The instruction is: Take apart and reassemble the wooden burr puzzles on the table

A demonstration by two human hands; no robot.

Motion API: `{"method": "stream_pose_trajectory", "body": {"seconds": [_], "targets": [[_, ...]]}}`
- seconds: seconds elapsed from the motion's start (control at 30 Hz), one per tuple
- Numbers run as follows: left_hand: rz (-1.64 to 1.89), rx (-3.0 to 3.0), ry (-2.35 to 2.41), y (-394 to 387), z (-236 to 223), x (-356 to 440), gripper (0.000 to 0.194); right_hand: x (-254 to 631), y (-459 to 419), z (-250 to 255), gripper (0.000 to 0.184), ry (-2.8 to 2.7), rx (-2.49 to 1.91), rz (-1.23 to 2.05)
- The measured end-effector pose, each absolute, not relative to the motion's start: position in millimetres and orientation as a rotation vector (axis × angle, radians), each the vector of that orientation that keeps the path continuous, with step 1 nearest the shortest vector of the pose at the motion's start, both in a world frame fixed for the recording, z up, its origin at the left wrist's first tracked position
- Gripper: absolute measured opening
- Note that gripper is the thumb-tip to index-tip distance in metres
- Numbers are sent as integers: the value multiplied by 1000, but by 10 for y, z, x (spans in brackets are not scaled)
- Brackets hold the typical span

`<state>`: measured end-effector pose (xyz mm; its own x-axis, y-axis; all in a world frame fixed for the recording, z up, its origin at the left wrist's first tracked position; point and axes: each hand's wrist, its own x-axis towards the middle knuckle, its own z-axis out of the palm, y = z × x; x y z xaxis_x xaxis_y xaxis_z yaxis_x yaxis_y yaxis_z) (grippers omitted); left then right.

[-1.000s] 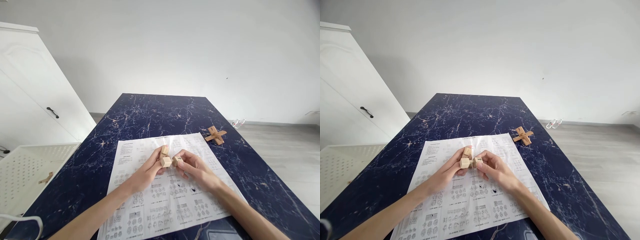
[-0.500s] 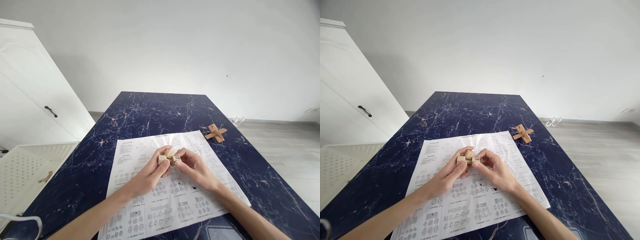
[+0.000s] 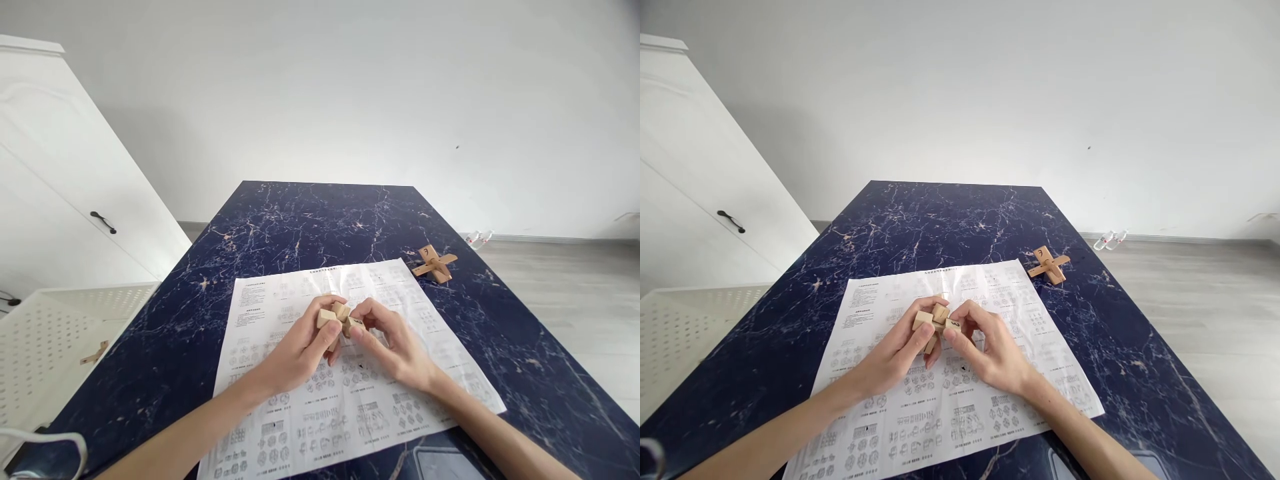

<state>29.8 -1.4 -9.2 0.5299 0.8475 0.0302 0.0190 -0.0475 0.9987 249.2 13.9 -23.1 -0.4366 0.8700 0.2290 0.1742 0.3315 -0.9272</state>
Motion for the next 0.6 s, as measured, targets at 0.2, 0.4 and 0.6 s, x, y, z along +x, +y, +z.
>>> {"method": "stream_pose_trajectory", "body": {"seconds": [0.2,0.4,0.6], "targets": [[849,1511,788,-29,-122,322,52,2480,103,-279,41,-2043,-889,996],[896,1469,786,-22,-115,351,52,2473,110,-350,40,-2184,-865,924],[872,1520,861,-35,-131,322,59,2449,104,-328,42,-2193,-869,958]]}}
